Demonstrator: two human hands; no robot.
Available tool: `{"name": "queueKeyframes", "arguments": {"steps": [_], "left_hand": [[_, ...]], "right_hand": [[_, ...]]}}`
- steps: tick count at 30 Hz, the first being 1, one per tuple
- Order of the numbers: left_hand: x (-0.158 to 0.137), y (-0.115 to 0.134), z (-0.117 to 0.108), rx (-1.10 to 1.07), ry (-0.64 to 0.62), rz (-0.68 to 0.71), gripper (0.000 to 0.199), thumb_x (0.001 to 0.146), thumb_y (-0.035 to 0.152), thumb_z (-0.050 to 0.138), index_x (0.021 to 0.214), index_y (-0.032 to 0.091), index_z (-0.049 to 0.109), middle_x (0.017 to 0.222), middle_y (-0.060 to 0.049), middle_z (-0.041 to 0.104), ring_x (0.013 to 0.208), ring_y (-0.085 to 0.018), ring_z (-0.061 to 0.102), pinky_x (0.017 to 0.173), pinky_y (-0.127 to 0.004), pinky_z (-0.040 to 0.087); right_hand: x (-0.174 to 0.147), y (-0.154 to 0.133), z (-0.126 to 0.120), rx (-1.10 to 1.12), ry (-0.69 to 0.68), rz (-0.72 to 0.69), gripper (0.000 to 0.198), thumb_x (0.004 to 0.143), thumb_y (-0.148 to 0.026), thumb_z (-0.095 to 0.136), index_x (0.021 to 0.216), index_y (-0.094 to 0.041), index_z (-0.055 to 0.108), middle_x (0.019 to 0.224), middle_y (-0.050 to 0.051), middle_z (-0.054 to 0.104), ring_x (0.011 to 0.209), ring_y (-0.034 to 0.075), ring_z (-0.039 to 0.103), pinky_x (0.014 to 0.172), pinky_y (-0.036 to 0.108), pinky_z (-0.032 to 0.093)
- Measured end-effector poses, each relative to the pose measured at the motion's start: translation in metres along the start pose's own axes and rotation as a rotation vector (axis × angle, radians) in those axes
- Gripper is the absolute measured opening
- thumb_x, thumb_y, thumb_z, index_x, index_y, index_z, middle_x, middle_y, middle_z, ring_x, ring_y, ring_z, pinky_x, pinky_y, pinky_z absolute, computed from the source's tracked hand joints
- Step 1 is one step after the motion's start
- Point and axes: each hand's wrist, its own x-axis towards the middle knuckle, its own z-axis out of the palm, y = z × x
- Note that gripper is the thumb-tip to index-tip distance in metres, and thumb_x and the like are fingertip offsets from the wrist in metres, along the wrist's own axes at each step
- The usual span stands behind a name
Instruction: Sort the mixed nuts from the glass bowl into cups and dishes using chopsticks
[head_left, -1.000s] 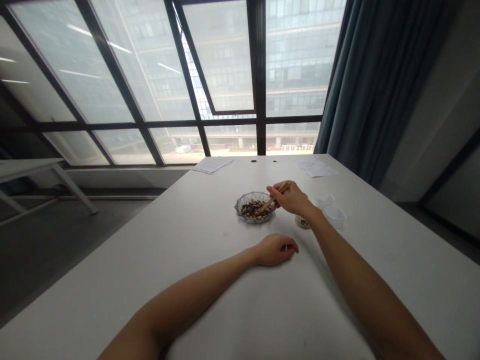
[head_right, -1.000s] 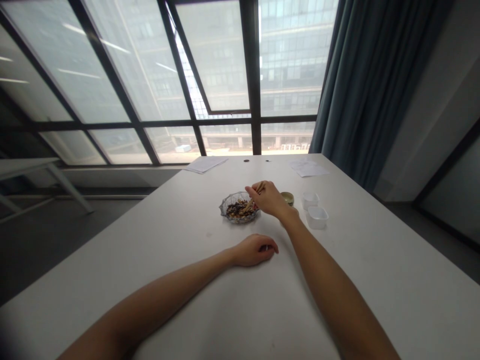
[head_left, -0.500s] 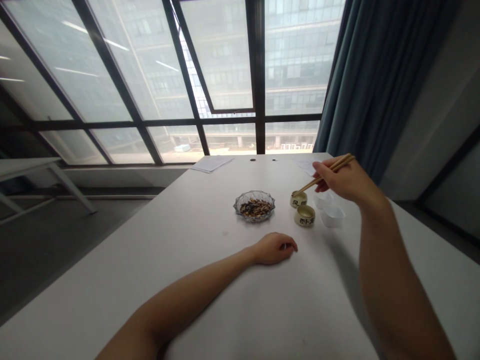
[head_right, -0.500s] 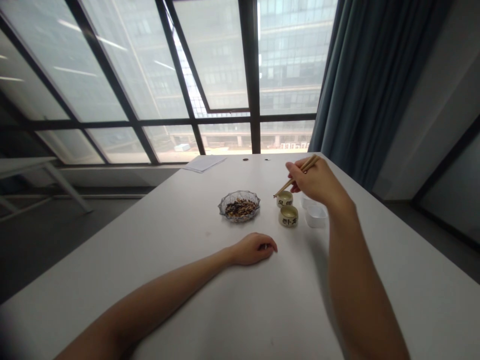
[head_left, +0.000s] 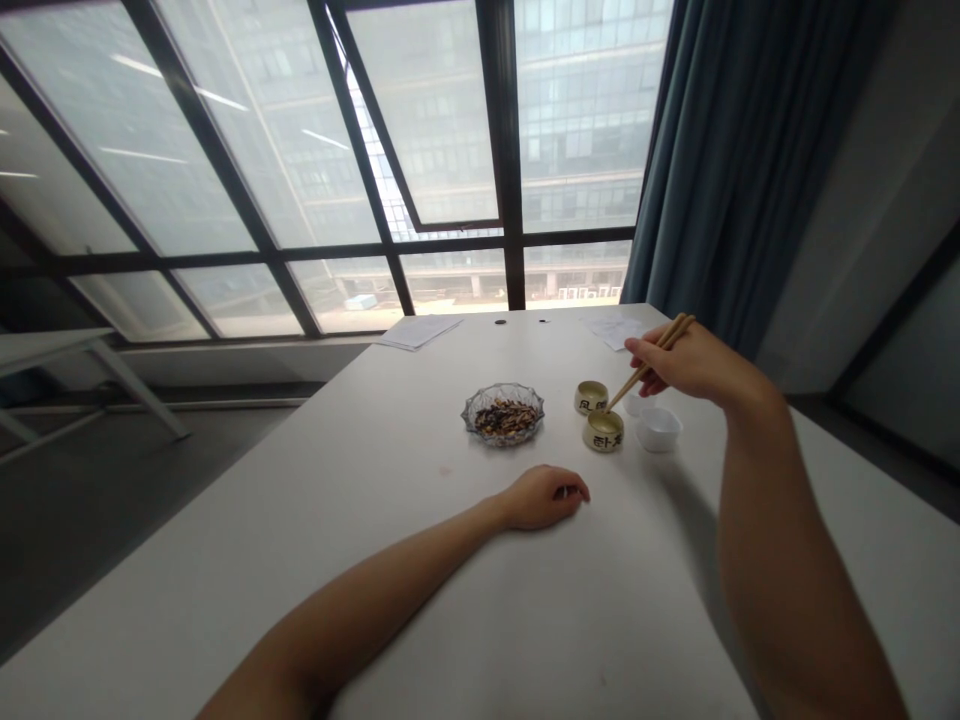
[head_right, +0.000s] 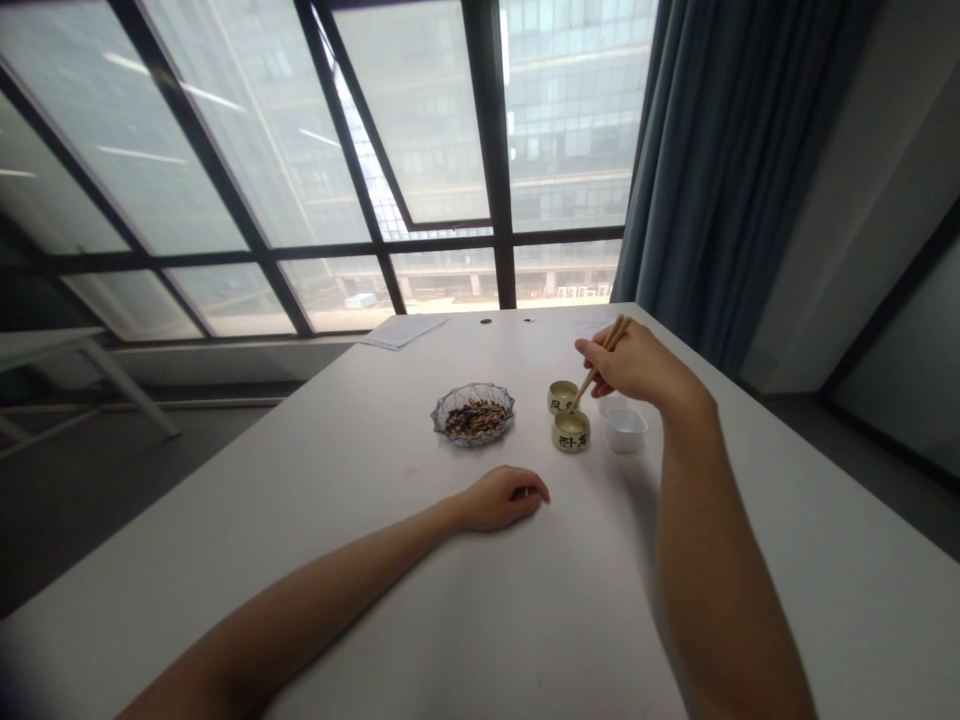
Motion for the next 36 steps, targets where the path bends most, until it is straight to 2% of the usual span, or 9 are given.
{"name": "queueKeyframes", "arguments": {"steps": [4,9,12,15,18,24,30,33,36], "left_hand": [[0.0,0.0,0.0,-0.005,0.002,0.008,0.024,0.09,0.021,0.056,0.104,0.018,0.075,0.078,0.001,0.067,0.066,-0.011,0.052,0.066,-0.02,0.038],[0.001,0.0,0.0,-0.001,0.002,0.013,0.025,0.09,0.021,0.056,0.105,0.018,0.075,0.08,0.0,0.068,0.067,-0.011,0.053,0.066,-0.02,0.038],[0.001,0.001,0.0,0.002,0.002,0.012,0.025,0.091,0.022,0.055,0.106,0.019,0.075,0.08,0.0,0.068,0.067,-0.011,0.053,0.066,-0.021,0.039],[0.001,0.001,0.0,0.003,-0.001,0.011,0.025,0.09,0.022,0.056,0.105,0.019,0.076,0.08,0.0,0.068,0.067,-0.011,0.053,0.067,-0.021,0.039],[0.001,0.0,0.0,0.003,-0.002,0.009,0.024,0.09,0.022,0.056,0.105,0.019,0.076,0.08,0.0,0.068,0.067,-0.011,0.053,0.066,-0.02,0.039],[0.001,0.0,0.0,0.012,-0.004,0.003,0.024,0.091,0.022,0.056,0.105,0.019,0.075,0.081,-0.001,0.068,0.068,-0.012,0.054,0.066,-0.02,0.04],[0.001,0.002,0.0,0.026,0.001,0.0,0.024,0.091,0.021,0.056,0.105,0.019,0.076,0.082,-0.001,0.069,0.068,-0.012,0.055,0.066,-0.02,0.041],[0.0,0.002,0.0,0.033,0.007,0.006,0.024,0.09,0.021,0.057,0.105,0.019,0.076,0.083,-0.001,0.07,0.069,-0.012,0.056,0.067,-0.02,0.042],[-0.002,0.004,0.001,0.04,0.01,0.016,0.024,0.091,0.021,0.057,0.104,0.021,0.076,0.086,-0.001,0.072,0.072,-0.013,0.058,0.071,-0.021,0.043]], "right_hand": [[0.006,0.01,0.003,-0.022,-0.041,-0.002,0.037,0.083,-0.051,0.077,0.073,-0.017,0.07,0.067,0.013,0.074,0.046,0.023,0.07,0.039,0.03,0.058],[0.017,0.021,0.012,-0.124,-0.157,0.123,0.037,0.086,-0.046,0.076,0.07,-0.014,0.07,0.065,0.014,0.074,0.051,0.023,0.072,0.044,0.029,0.059],[0.02,0.027,0.009,-0.14,-0.19,0.161,0.034,0.084,-0.042,0.079,0.07,-0.012,0.071,0.066,0.014,0.074,0.054,0.022,0.073,0.049,0.029,0.061],[0.018,0.029,0.001,-0.105,-0.159,0.17,0.035,0.08,-0.044,0.082,0.068,-0.012,0.071,0.066,0.014,0.074,0.053,0.023,0.072,0.049,0.031,0.062],[0.013,0.025,-0.006,-0.067,-0.109,0.115,0.037,0.077,-0.047,0.084,0.064,-0.015,0.071,0.063,0.013,0.073,0.051,0.024,0.071,0.045,0.032,0.062],[0.004,0.002,-0.005,-0.009,0.01,0.064,0.03,0.083,-0.045,0.079,0.071,-0.018,0.072,0.072,0.015,0.075,0.053,0.025,0.073,0.047,0.033,0.063],[0.004,-0.016,0.015,0.032,0.1,-0.055,0.036,0.087,-0.048,0.075,0.077,-0.014,0.072,0.075,0.013,0.074,0.053,0.021,0.071,0.05,0.031,0.063],[0.006,-0.022,0.035,0.04,0.132,-0.104,0.037,0.09,-0.048,0.071,0.08,-0.012,0.072,0.072,0.012,0.074,0.053,0.02,0.07,0.048,0.029,0.062],[0.005,-0.028,0.058,0.074,0.103,-0.146,0.04,0.093,-0.049,0.067,0.079,-0.012,0.073,0.067,0.011,0.073,0.052,0.019,0.07,0.047,0.027,0.059]]}}
